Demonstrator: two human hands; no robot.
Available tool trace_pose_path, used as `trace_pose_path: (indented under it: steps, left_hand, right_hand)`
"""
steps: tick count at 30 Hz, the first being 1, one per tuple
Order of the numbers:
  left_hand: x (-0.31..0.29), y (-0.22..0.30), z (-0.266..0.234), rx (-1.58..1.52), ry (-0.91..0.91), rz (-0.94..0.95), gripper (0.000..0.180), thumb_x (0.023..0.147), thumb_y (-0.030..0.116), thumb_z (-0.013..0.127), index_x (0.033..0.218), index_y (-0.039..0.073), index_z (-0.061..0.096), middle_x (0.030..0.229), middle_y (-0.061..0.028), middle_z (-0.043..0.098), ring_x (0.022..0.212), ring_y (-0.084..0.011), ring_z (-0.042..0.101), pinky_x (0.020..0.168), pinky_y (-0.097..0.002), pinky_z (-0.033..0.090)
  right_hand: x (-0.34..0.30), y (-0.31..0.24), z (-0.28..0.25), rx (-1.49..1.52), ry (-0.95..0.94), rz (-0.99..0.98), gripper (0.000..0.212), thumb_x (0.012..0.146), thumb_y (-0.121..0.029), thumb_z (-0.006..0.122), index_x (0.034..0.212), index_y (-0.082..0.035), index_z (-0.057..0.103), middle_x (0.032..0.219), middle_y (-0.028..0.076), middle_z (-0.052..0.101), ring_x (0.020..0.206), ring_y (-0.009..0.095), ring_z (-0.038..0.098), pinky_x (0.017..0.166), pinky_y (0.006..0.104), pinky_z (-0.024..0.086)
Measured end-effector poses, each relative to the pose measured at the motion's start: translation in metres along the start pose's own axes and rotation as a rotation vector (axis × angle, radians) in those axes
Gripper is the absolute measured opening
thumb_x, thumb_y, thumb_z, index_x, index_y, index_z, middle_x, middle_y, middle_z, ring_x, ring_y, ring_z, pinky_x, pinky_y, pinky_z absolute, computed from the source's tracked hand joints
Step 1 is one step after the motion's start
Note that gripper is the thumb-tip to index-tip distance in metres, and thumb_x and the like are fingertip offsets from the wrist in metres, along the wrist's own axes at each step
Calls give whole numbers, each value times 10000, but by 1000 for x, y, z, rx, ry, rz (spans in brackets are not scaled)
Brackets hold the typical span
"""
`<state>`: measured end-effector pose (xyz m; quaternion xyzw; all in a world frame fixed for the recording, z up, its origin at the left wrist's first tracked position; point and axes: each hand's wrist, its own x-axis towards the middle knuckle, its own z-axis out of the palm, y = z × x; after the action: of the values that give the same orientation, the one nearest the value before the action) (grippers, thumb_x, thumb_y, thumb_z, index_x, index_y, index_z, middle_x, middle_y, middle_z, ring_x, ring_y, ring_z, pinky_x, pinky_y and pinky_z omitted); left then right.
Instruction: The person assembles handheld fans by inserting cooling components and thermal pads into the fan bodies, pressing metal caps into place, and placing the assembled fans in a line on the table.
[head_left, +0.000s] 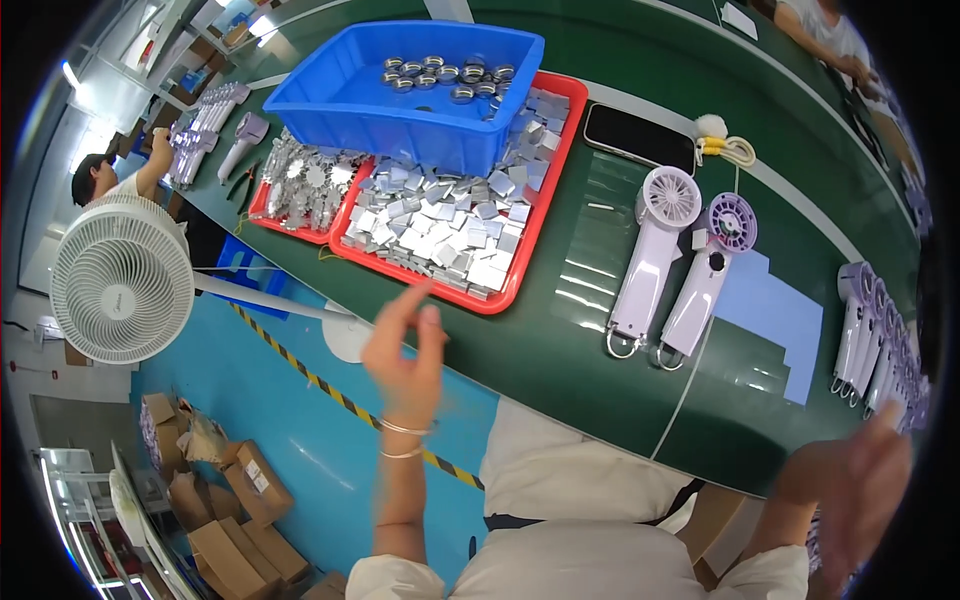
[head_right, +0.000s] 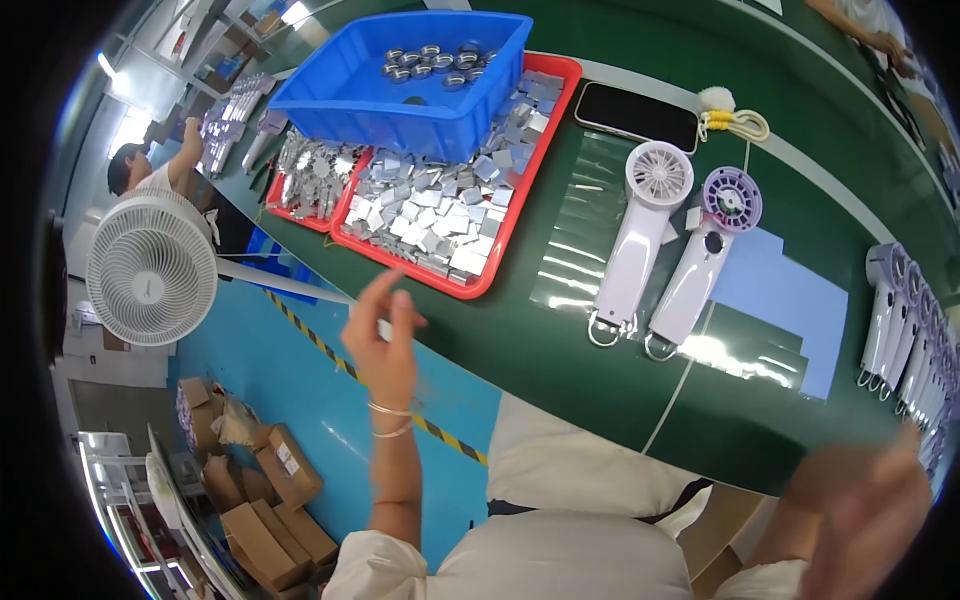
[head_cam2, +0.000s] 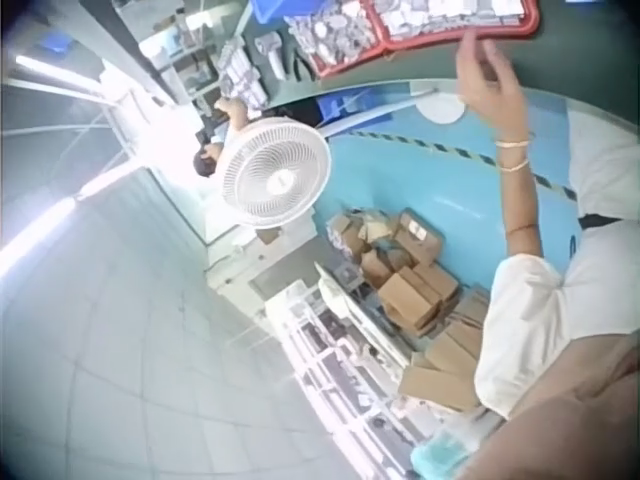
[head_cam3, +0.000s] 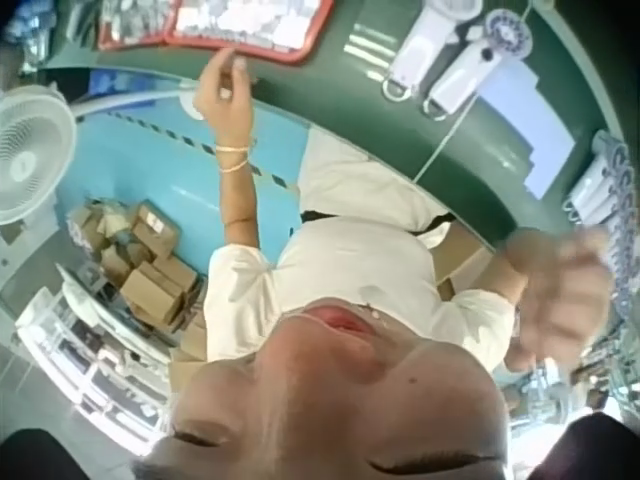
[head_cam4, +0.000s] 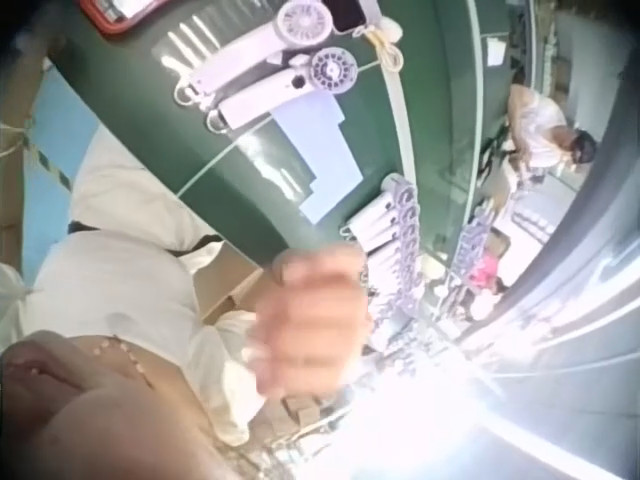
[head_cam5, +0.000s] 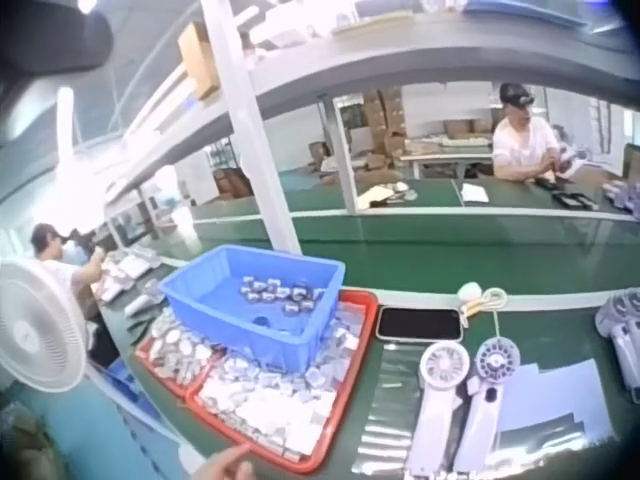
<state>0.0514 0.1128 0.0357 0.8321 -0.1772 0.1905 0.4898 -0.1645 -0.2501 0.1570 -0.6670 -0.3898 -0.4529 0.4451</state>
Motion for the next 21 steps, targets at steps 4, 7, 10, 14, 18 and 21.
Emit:
trace_pose_path:
  steps: [4, 7, 10, 14, 18, 21]
  left_hand:
    - [19, -5, -9, 87, 13, 6, 210, 950, 39, 617, 1144, -15, 677, 907, -48, 601, 778, -106, 573, 709, -250, 447]
    - [18, 19, 16, 128, -97, 181, 205, 901, -4, 641, 1102, -12, 679, 921, -75, 604, 807, -159, 574, 741, -268, 466]
    - [15, 54, 51, 85, -426, 416, 463, 810, 93, 755, 1260, 51, 654, 1121, -164, 586, 919, -312, 615, 781, -377, 528]
    - [16, 83, 101, 114, -779, 535, 648, 821, 193, 776, 1408, 87, 524, 1401, -236, 424, 1206, -407, 504, 968, -451, 469]
    - [1, 76, 117, 134, -805, 553, 646, 804, 175, 782, 1394, 87, 535, 1432, -279, 385, 1229, -464, 479, 985, -476, 462]
    - [-5, 82, 109, 146, -755, 526, 568, 797, 158, 780, 1314, 40, 576, 1401, -291, 412, 1176, -454, 519, 951, -487, 497]
  right_hand:
    - [2, 37, 53, -513, -278, 626, 217, 783, -26, 673, 997, -30, 637, 1003, 153, 621, 882, 313, 593, 774, 375, 489]
    - [-32, 70, 63, -734, -420, 847, 516, 777, -113, 787, 1253, -41, 601, 1307, 213, 519, 1171, 400, 543, 938, 444, 471]
    - [-40, 90, 74, -742, -521, 801, 558, 783, -190, 788, 1295, -68, 599, 1405, 219, 464, 1267, 448, 470, 1010, 494, 438]
    - [-56, 94, 80, -809, -628, 757, 543, 777, -264, 789, 1254, -70, 616, 1418, 216, 462, 1303, 528, 405, 1014, 589, 416]
    - [-72, 88, 82, -798, -644, 741, 508, 731, -240, 808, 1169, -37, 650, 1444, 177, 471, 1350, 552, 371, 1024, 580, 433]
    - [-71, 85, 79, -743, -653, 725, 487, 718, -235, 804, 1136, -28, 663, 1441, 179, 470, 1348, 566, 369, 1003, 588, 455]
